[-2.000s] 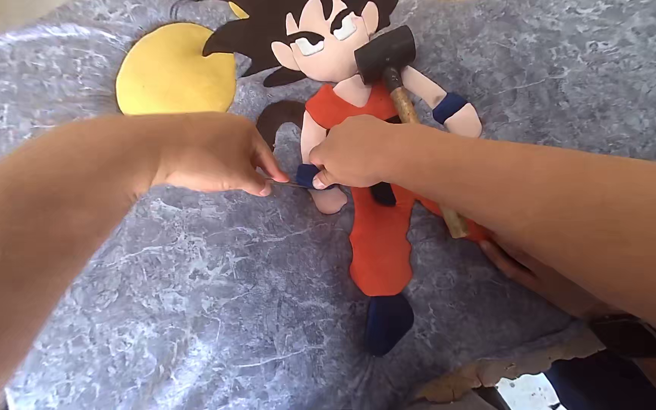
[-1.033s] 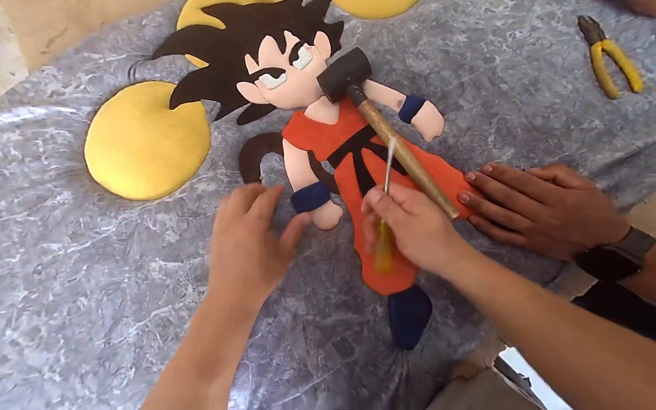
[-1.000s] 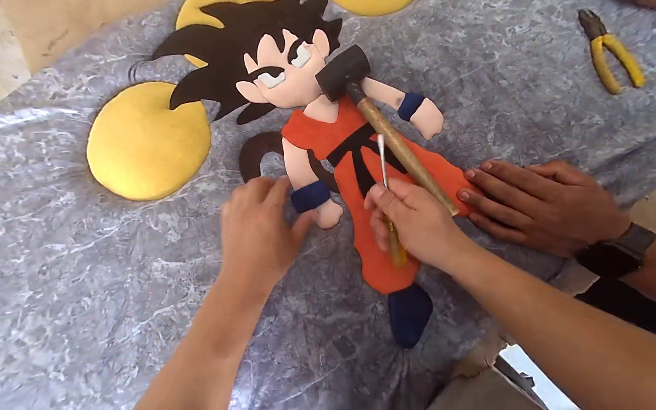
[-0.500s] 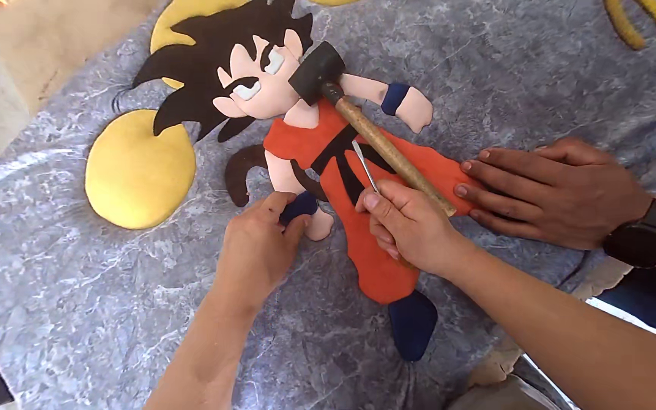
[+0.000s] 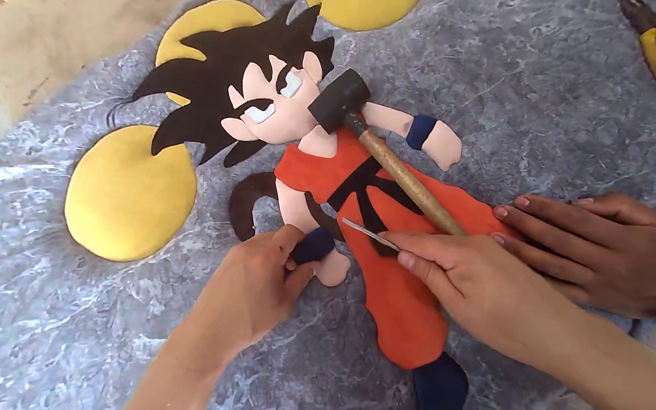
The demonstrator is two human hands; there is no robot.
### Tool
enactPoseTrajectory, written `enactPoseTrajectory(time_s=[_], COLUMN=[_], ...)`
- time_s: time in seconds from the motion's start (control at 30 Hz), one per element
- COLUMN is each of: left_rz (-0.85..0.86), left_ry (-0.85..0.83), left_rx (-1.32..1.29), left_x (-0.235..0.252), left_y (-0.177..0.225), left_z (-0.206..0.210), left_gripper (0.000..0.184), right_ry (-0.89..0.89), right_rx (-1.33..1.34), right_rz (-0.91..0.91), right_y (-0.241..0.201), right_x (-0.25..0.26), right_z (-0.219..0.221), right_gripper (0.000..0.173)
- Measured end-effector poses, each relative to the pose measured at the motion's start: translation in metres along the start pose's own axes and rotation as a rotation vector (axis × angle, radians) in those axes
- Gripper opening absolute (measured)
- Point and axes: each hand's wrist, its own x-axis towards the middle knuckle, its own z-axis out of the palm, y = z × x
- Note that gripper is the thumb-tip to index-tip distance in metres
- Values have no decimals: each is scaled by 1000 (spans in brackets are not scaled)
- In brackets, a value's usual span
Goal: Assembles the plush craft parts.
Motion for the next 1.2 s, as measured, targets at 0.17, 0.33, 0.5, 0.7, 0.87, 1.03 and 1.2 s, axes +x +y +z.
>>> enactPoseTrajectory(time_s=[0.17,0.33,0.5,0.7,0.87,1.03,1.2], left_rz=[-51,-67,11,-60,-224,-327,-301], left_ry=[-44,42,49,90,-32,-47,-20], left_rx=[-51,23,89,87,75,21,-37], left_x=[4,4,1,-7,-4,0,-1], left_y=[-2,14,20,25,37,36,29], left_z=[3,6,4,13,4,1,2], left_gripper=[22,15,15,19,26,33,34], right_ry=[-145,-374,-26,-74,158,29,-72], right_rx=[-485,-469,-278,-281,-273,-302,154], right_rz=[-72,-119,-1,25,98,266,345], right_y=[8,-79,-55,-36,-36,-28,-46], right_x=[28,119,81,14,61,110,42], right_z=[-49,-79,-38,11,-23,-20,-44], right_gripper=[39,24,27,37,38,42,45])
